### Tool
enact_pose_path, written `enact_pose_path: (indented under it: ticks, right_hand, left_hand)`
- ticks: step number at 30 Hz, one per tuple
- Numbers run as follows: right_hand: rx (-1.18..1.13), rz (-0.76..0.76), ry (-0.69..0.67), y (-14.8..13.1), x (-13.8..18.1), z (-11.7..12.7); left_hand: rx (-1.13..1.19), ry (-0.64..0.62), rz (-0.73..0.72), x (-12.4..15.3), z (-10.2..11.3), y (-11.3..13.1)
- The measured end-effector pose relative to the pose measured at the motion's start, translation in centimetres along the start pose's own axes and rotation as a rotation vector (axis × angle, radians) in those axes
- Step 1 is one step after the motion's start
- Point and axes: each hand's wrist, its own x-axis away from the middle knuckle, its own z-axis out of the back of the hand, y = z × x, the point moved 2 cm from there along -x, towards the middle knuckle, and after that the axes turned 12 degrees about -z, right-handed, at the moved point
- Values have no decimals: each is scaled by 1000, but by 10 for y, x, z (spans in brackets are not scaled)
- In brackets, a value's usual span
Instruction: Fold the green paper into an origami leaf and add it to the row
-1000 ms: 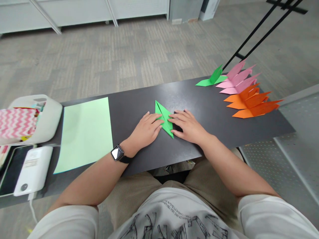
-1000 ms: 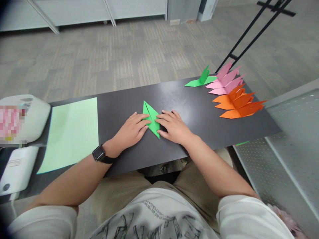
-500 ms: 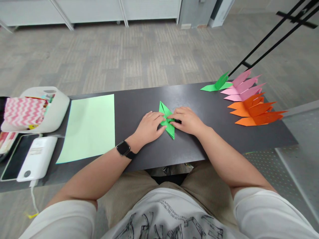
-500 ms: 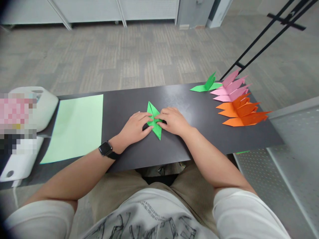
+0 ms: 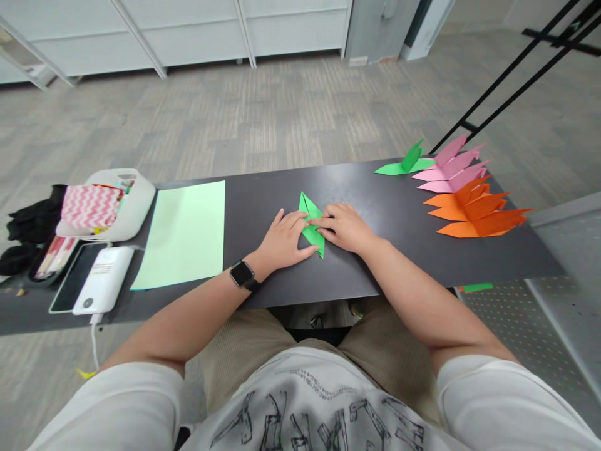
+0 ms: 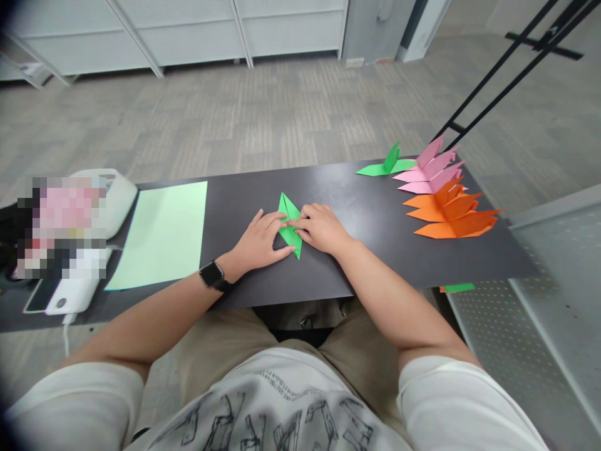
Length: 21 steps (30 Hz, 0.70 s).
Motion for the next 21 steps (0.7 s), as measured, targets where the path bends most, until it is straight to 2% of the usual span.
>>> enact_pose_path:
  ticks: [11,15,21]
  right_hand:
    - [-4,5,34,2,-1,-4]
    - [-4,3,28,1,-1,-4]
    - [-1,9,8,-2,0,0]
  left_hand:
    - [30,-104,31,0,7,7]
    - [15,-82,71,-1,4,10]
    - [-56,20,43,7,0,14]
